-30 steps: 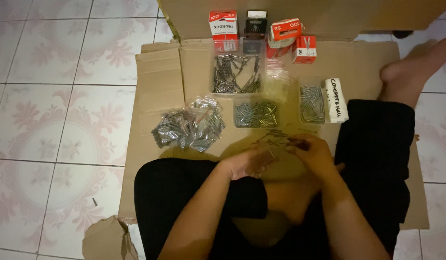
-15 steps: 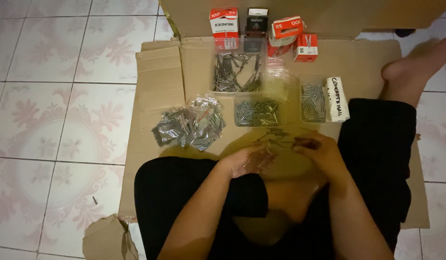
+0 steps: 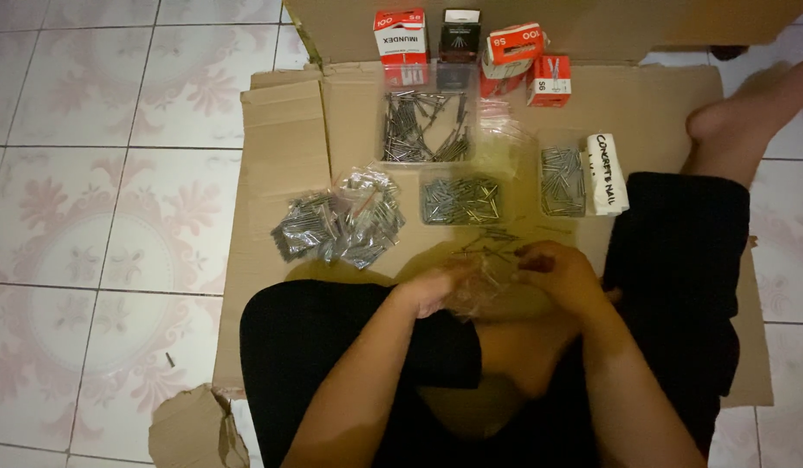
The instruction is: The person sits on the floor and sorts loose nails from a cardboard surface into small plastic bags. They repeatedly pick up nails with their right hand and place them into bags held in their left hand, working through a pile of nails in front of them.
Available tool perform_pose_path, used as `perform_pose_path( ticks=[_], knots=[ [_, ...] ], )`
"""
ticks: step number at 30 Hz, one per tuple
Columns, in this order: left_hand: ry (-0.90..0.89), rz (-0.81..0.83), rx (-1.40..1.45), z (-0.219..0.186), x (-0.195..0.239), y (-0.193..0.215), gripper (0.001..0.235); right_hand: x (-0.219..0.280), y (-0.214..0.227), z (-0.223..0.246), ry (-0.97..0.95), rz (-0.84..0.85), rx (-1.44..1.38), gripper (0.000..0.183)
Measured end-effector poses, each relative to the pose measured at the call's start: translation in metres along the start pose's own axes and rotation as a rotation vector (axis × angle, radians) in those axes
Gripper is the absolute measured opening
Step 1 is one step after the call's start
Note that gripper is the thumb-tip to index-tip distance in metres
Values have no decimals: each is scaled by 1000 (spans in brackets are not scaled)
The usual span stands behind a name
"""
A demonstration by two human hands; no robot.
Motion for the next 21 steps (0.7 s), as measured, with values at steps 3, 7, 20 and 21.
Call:
perform_pose_path(
  ticks=[3, 7, 20, 21],
  knots=[
    [-85, -26, -2, -37, 52, -13, 65, -4, -1, 0, 33, 14, 49, 26],
    [-438, -175, -309, -50, 25, 5, 36, -6, -7, 0, 48, -25, 40, 27],
    [-611, -256, -339, -73, 42, 13, 23, -16, -22, -15, 36, -35, 8, 32],
    [-604, -242, -304, -73, 40, 15, 21, -19, -16, -28, -35, -98, -29, 37]
  ],
)
Point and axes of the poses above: each hand's wrist, its own x-axis away from the middle knuckle, its own y-axis out of the back of the hand, z = x × y, the point moved 9 cm from there along -x, towards the middle knuckle, and after that the axes turned 7 degrees about y, right-handed, at the moved point
